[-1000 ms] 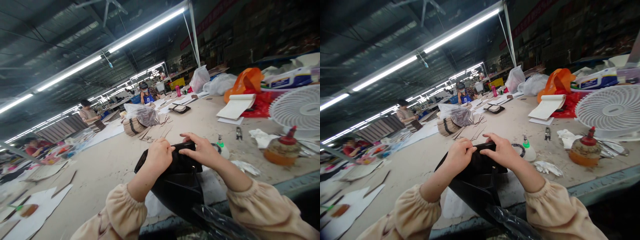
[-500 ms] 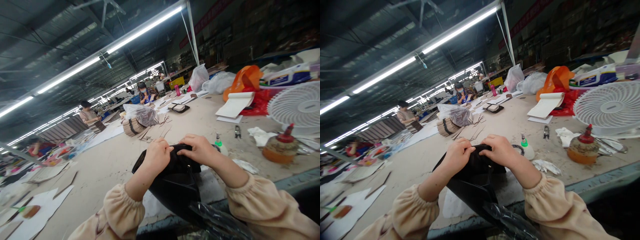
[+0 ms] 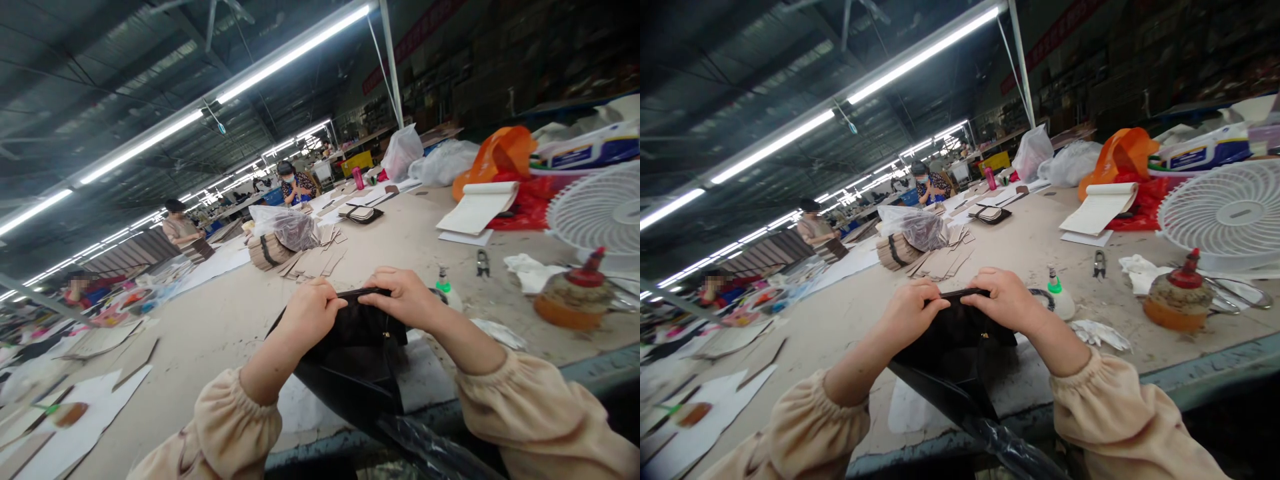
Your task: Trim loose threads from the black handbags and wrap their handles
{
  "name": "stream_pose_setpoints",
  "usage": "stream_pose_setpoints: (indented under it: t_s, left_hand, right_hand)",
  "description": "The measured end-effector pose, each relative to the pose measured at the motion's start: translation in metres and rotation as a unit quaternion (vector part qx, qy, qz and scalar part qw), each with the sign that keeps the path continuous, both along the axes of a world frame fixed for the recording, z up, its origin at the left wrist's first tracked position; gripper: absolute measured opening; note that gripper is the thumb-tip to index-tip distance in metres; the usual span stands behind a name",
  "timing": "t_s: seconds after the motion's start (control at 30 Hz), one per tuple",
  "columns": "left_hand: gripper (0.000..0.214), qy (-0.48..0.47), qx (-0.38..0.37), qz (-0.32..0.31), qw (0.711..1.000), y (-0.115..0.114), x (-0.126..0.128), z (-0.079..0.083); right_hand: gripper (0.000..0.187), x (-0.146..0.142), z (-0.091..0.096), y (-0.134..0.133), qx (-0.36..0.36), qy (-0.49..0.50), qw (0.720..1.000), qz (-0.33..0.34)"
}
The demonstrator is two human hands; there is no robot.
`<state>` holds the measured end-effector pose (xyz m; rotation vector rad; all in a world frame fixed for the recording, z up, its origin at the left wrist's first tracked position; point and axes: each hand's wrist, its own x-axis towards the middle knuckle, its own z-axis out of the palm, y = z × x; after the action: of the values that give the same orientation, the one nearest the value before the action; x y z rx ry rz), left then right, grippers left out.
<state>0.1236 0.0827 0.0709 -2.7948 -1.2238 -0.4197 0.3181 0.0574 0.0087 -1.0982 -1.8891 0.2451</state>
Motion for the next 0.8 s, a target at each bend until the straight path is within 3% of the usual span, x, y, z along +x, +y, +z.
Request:
stream_pose_setpoints:
  t_s: [0.27, 0.8]
  left_hand:
    - [0.024, 0.032, -0.003, 0.008, 0.999, 0.006, -0.020, 0.006]
    - [0.027, 0.027, 0.031, 0.039, 0.998, 0.008, -0.019, -0.003]
  right_hand:
    - [0.018, -0.001, -0.002, 0.002, -0.006, 0.003, 1.000, -0.012]
    - [0.015, -0.007, 0.004, -0.002, 0.001, 0.001, 0.999, -0.040]
